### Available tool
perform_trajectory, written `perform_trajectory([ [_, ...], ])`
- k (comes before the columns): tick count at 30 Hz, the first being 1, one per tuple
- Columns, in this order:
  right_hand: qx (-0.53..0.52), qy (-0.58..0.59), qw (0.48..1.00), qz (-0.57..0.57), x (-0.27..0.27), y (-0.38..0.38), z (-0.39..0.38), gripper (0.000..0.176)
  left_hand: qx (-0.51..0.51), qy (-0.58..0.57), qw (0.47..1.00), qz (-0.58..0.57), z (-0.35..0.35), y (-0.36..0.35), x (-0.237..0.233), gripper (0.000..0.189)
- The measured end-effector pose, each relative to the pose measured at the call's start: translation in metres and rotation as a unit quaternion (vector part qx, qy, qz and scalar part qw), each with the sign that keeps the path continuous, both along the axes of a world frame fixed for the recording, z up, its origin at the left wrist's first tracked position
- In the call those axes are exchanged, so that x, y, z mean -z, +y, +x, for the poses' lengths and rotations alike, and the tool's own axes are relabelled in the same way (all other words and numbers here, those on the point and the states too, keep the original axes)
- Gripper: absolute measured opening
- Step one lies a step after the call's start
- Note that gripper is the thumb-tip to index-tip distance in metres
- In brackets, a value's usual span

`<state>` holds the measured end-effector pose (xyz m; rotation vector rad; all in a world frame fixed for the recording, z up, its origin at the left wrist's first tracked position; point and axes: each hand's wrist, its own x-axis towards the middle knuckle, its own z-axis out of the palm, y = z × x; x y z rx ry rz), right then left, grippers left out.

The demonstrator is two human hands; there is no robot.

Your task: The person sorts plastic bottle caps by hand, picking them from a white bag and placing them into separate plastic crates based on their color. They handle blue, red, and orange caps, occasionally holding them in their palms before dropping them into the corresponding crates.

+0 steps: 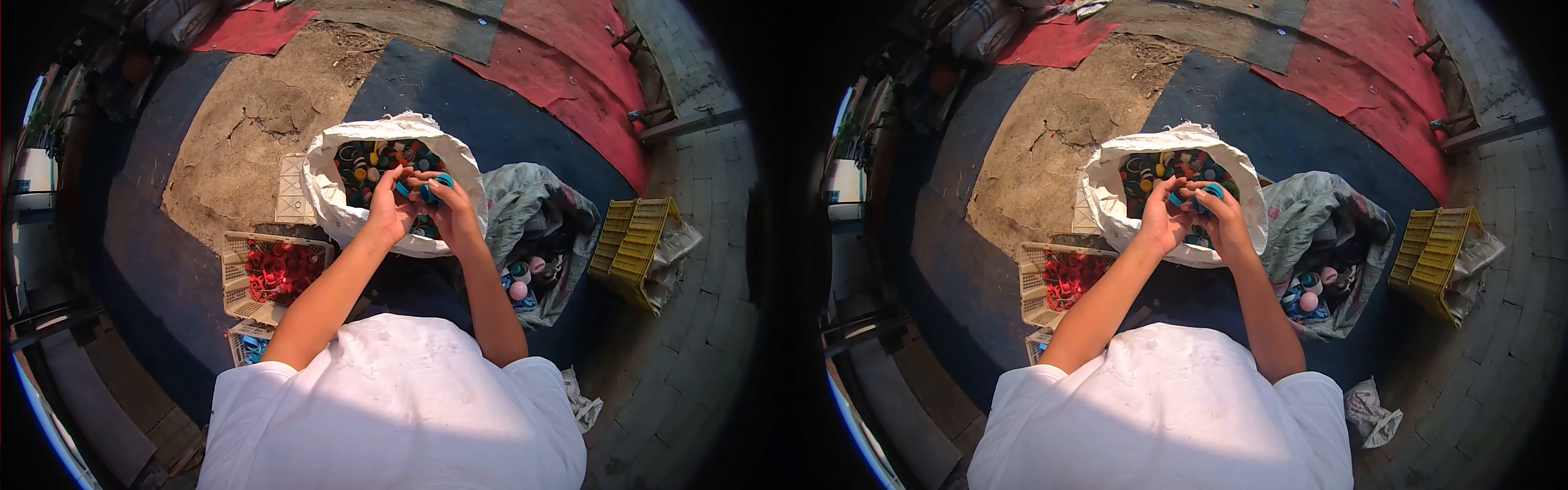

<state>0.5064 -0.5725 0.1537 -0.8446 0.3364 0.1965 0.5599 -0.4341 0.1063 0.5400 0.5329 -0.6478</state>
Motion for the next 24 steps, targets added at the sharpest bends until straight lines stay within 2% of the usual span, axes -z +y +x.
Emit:
perform_trajectory([
  [2, 0.019, 0.0, 1.0, 0.02, -0.004, 0.002, -0.001, 0.034, -0.031, 0.019, 0.999, -0.005, -0.001, -0.001, -0.014, 0.027],
  [5, 0.027, -0.028, 0.999, 0.015, -0.002, 0.002, -0.002, 0.032, -0.048, 0.03, 0.994, -0.099, -0.002, 0.001, -0.021, 0.032],
  [9, 0.039, -0.062, 0.996, -0.041, 0.002, 0.01, 0.001, 0.028, -0.043, 0.014, 0.992, -0.119, -0.007, 0.0, -0.024, 0.037],
  [13, 0.04, -0.066, 0.996, -0.035, 0.001, 0.01, 0.002, 0.026, -0.059, 0.023, 0.994, -0.092, -0.007, -0.002, -0.036, 0.036],
  [16, 0.046, -0.059, 0.997, -0.02, -0.005, 0.01, 0.002, 0.025, -0.041, -0.008, 0.983, -0.18, -0.005, 0.007, -0.015, 0.036],
  [21, 0.055, -0.082, 0.995, -0.016, -0.006, 0.011, 0.004, 0.025, -0.074, 0.02, 0.978, -0.194, -0.01, 0.008, -0.015, 0.036],
  [24, 0.067, -0.105, 0.989, -0.084, -0.005, 0.013, 0.006, 0.025, -0.089, 0.038, 0.981, -0.167, -0.011, 0.006, -0.033, 0.036],
])
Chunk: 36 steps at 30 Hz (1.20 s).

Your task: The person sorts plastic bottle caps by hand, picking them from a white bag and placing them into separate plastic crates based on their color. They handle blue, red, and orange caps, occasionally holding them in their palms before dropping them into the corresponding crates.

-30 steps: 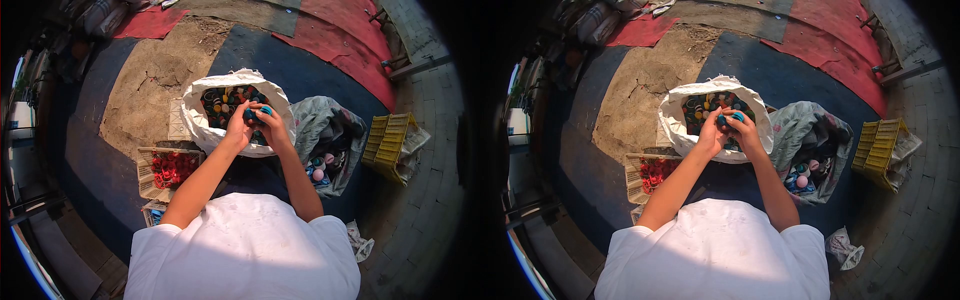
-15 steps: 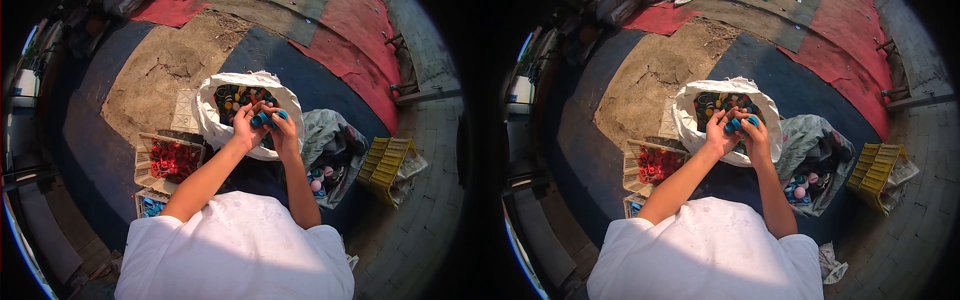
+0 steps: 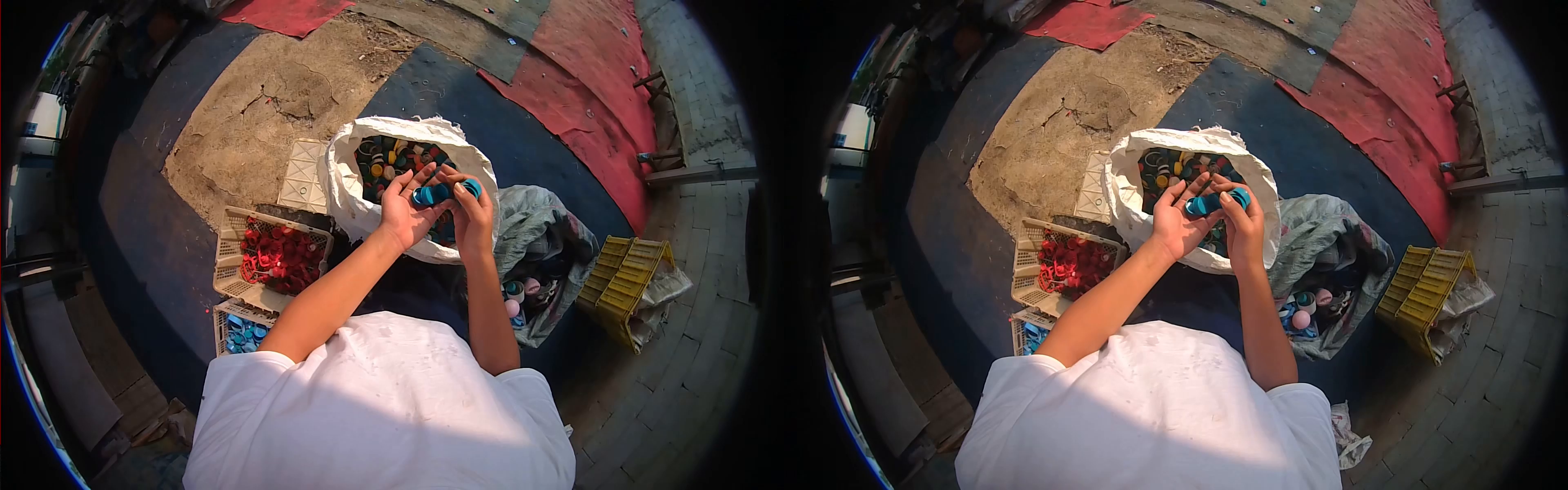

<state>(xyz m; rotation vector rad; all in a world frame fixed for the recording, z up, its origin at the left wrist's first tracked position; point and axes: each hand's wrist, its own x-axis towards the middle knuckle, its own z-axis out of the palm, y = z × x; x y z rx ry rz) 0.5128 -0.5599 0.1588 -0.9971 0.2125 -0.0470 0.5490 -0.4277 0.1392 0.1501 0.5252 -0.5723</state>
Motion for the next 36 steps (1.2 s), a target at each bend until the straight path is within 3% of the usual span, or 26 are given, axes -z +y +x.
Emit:
perform_trajectory([
  [3, 0.017, -0.001, 0.996, -0.082, -0.007, 0.002, 0.002, 0.023, -0.002, -0.005, 1.0, 0.004, 0.0, 0.001, 0.0, 0.036],
  [5, 0.035, -0.024, 0.97, -0.237, 0.004, 0.004, 0.004, 0.023, 0.005, -0.012, 1.0, 0.0, -0.001, 0.001, 0.008, 0.037],
  [9, 0.04, -0.107, 0.851, -0.512, -0.001, 0.011, 0.001, 0.027, 0.023, -0.017, 1.0, 0.0, -0.004, 0.001, 0.009, 0.037],
  [13, 0.032, -0.131, 0.801, -0.584, -0.002, 0.023, -0.004, 0.035, 0.05, -0.05, 0.998, -0.001, -0.006, 0.0, 0.009, 0.037],
  [23, 0.015, -0.147, 0.786, -0.6, 0.008, 0.029, -0.009, 0.042, 0.036, -0.03, 0.999, -0.018, -0.004, 0.003, 0.014, 0.035],
  [29, 0.033, -0.115, 0.851, -0.511, 0.026, 0.023, -0.009, 0.033, -0.001, -0.001, 0.999, -0.032, -0.006, 0.003, 0.007, 0.034],
  [35, 0.065, -0.087, 0.931, -0.348, 0.022, 0.021, -0.004, 0.036, -0.001, -0.019, 0.999, -0.029, -0.007, 0.007, 0.012, 0.034],
  [36, 0.061, -0.087, 0.922, -0.372, 0.019, 0.02, -0.003, 0.036, 0.0, -0.017, 0.999, -0.03, -0.008, 0.007, 0.013, 0.034],
])
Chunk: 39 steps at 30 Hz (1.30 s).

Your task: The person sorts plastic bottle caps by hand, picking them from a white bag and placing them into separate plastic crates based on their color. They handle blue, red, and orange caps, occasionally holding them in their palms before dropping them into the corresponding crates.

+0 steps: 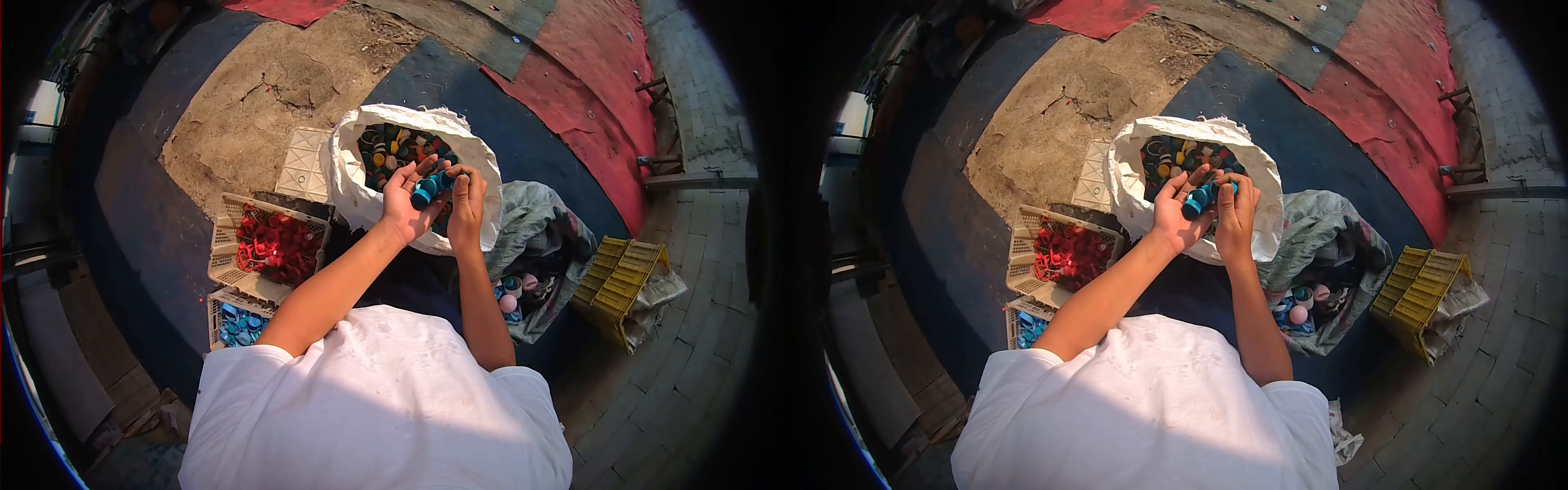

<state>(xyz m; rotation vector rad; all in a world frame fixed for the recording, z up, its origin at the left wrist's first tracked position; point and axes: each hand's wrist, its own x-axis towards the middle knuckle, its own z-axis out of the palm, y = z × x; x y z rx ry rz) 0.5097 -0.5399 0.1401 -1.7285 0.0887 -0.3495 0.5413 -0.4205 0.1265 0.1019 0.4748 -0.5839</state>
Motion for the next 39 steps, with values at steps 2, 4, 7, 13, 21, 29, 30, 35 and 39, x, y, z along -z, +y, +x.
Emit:
perform_trajectory([
  [2, -0.001, 0.003, 0.999, -0.048, -0.008, -0.004, 0.004, 0.036, 0.008, 0.0, 1.0, 0.009, -0.001, -0.001, 0.006, 0.034],
  [4, 0.005, -0.026, 0.993, -0.119, -0.011, -0.007, 0.009, 0.035, 0.02, -0.01, 0.998, 0.058, 0.001, -0.004, -0.001, 0.034],
  [7, -0.005, -0.033, 0.979, -0.2, -0.023, -0.004, 0.011, 0.032, 0.035, -0.011, 0.999, 0.014, -0.001, -0.003, -0.003, 0.031],
  [13, -0.06, -0.036, 0.948, -0.312, -0.028, 0.006, 0.01, 0.041, 0.054, -0.013, 0.998, 0.022, -0.004, -0.003, -0.008, 0.032],
  [21, 0.042, 0.045, 0.998, 0.025, 0.005, -0.023, 0.008, 0.03, -0.009, 0.006, 1.0, 0.014, -0.007, 0.003, -0.013, 0.029],
  [29, -0.018, 0.204, 0.977, 0.063, 0.053, -0.053, 0.021, 0.028, -0.043, -0.007, 0.999, -0.013, -0.03, 0.043, -0.009, 0.027],
  [30, -0.035, 0.225, 0.973, 0.041, 0.052, -0.053, 0.026, 0.028, -0.05, -0.006, 0.999, -0.008, -0.032, 0.045, -0.01, 0.028],
  [35, -0.073, 0.274, 0.946, -0.16, 0.121, -0.05, 0.067, 0.042, -0.057, -0.019, 0.998, -0.018, -0.04, 0.055, -0.01, 0.031],
  [39, -0.071, 0.253, 0.931, -0.253, 0.179, -0.032, 0.13, 0.044, -0.059, 0.0, 0.998, -0.021, -0.048, 0.061, -0.013, 0.033],
])
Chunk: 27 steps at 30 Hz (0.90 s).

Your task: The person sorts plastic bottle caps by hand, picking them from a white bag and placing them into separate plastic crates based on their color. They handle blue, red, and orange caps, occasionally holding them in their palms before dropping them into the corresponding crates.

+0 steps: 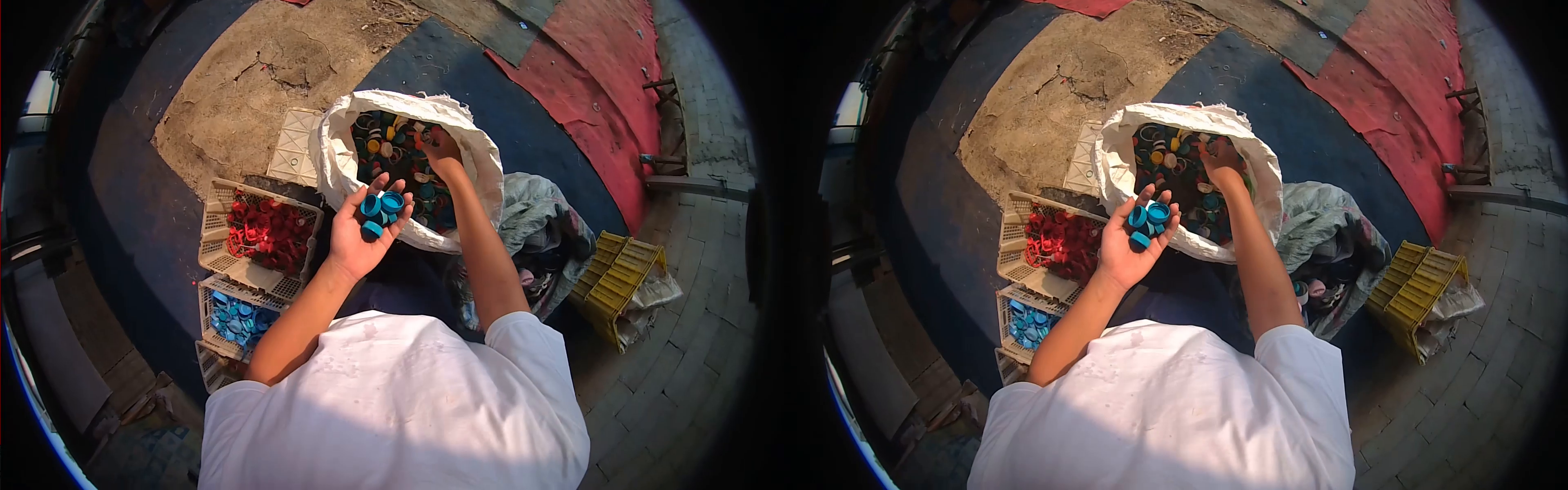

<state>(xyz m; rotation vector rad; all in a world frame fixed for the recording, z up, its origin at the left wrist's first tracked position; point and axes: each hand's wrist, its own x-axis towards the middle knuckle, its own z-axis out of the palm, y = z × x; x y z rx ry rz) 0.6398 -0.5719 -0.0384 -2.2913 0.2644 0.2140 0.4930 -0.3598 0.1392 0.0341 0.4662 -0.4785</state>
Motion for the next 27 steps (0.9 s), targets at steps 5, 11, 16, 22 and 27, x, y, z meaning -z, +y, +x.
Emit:
perform_trajectory([
  [5, -0.059, 0.001, 0.998, -0.012, 0.045, 0.018, 0.056, 0.04, -0.016, 0.016, 1.0, 0.005, -0.017, 0.006, -0.003, 0.035],
  [11, -0.098, -0.299, 0.93, -0.19, 0.069, 0.035, 0.08, 0.033, -0.03, 0.021, 0.999, 0.025, -0.023, 0.015, -0.007, 0.035],
  [16, -0.071, -0.366, 0.917, -0.139, 0.061, 0.035, 0.079, 0.028, -0.038, 0.026, 0.999, 0.025, -0.022, 0.021, -0.003, 0.035],
  [22, -0.06, -0.349, 0.916, -0.19, 0.073, 0.03, 0.078, 0.035, -0.019, 0.028, 0.999, 0.038, -0.018, 0.019, -0.004, 0.034],
  [27, -0.015, -0.206, 0.967, -0.15, 0.035, 0.026, 0.043, 0.042, -0.019, 0.024, 0.999, 0.026, -0.016, 0.019, 0.001, 0.034],
])
